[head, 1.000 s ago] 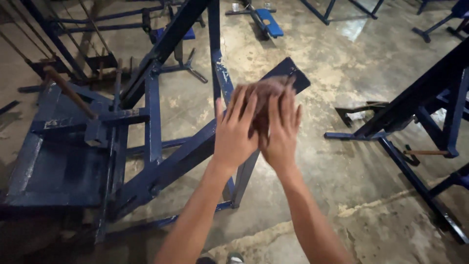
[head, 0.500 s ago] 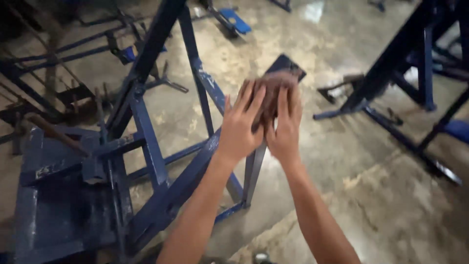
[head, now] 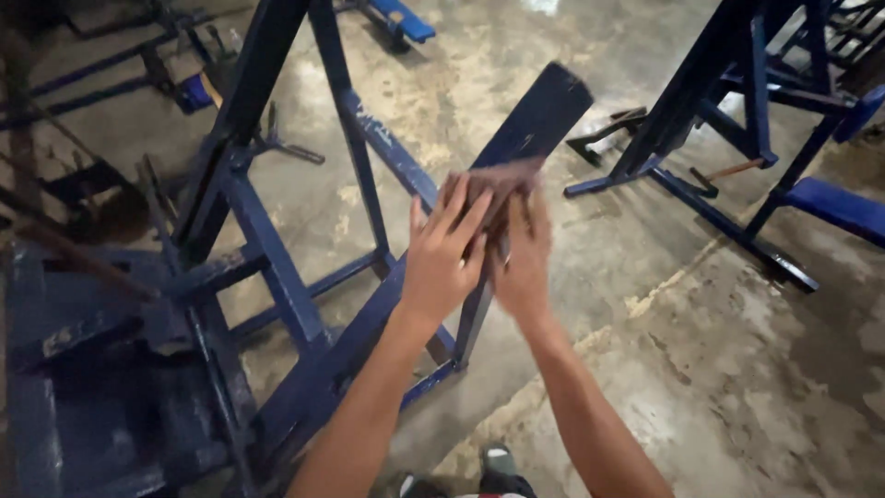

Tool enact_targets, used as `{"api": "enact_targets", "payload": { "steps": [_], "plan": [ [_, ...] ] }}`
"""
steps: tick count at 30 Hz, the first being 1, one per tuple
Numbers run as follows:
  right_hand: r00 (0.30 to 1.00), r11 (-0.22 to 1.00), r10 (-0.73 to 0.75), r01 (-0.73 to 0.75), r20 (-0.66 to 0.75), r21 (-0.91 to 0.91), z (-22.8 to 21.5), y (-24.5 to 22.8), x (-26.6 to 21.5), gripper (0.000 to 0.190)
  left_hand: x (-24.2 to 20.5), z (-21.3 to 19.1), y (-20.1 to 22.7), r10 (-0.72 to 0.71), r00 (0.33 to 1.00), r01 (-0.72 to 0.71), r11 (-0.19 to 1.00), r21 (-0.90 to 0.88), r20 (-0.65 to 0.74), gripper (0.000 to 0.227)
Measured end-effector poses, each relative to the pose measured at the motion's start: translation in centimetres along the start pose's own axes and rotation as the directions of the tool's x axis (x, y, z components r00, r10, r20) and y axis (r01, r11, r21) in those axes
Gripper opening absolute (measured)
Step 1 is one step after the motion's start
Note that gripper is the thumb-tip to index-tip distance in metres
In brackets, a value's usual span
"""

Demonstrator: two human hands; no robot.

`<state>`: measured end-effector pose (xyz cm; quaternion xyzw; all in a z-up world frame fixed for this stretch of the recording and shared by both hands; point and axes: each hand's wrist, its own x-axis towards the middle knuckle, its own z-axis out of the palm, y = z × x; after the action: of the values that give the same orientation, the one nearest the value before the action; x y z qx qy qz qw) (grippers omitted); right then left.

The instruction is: The person uses a piece of sandpaper to sand the surface of a blue metal frame. They move the sandpaper back and forth along the edges and flat surfaces of the frame, focusing on different sections throughout the video.

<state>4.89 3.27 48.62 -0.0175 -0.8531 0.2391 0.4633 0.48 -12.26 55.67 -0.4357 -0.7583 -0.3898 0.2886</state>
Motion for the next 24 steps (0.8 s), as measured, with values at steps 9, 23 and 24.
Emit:
{"api": "enact_targets", "payload": {
  "steps": [9, 23, 24],
  "plan": [
    [0.997, 0.995, 0.059, -0.063, 0.056, 0.075, 4.0, -4.3, -5.4, 0.074, -8.8, -0.3, -2.6, -0.134, 0.985, 0.124, 0.988, -0.091, -0.110, 0.048],
    [0.994, 0.995, -0.098, 0.096, 0.055, 0.041, 2.5, -8.1, -5.5, 0.073, -11.3, -1.9, -5.3, -0.192, 0.980, 0.181, 0.970, -0.162, -0.055, 0.054],
    [0.988, 0.988, -0.122, 0.112, 0.091, 0.103, 2.4, -8.4, -6.2, 0.073, -12.5, -1.9, -5.3, -0.192, 0.979, 0.183, 0.975, -0.123, -0.064, 0.055]
  ]
}}
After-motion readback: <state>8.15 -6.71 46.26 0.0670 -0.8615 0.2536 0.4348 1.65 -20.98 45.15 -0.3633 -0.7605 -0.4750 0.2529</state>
